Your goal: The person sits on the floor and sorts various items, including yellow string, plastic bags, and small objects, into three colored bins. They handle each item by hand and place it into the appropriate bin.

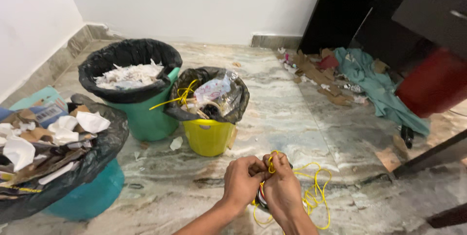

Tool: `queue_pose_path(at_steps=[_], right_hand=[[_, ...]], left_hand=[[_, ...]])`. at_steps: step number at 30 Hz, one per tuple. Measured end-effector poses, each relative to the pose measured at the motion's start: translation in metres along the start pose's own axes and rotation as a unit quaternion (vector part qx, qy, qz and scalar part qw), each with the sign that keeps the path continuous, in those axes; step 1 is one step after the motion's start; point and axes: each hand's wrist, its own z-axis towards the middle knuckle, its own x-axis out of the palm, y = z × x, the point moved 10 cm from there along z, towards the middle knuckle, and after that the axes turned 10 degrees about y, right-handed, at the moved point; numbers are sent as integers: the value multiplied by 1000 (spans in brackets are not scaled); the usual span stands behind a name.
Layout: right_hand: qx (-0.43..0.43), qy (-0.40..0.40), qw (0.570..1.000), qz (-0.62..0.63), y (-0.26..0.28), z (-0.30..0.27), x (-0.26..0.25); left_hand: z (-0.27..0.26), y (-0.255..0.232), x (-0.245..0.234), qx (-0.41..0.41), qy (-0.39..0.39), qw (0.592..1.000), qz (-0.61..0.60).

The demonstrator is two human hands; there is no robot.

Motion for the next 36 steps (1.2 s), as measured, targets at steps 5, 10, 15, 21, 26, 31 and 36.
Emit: queue_pose_path(at_steps=[5,10,15,21,26,31,36], right_hand=[[23,33,988,-151,8,14,55],[-78,110,901,-412,28,41,131],[-189,162,805,-538,36,77,185],[-193,166,702,-664,23,131,200],[-150,150,551,-807,2,162,195],[-117,133,461,-870,-22,182,182],[-27,160,412,-896,-53,220,151]], left_hand=[[7,-9,-34,7,-80,997,4],[49,-40,-92,157,-64,974,-152],[55,-72,-158,202,-103,974,21],[58,-78,-193,127,-115,938,300],[64,-56,-193,100,-140,912,373],[69,-36,-190,89,-159,914,362],[70,-29,-192,88,-173,921,338]])
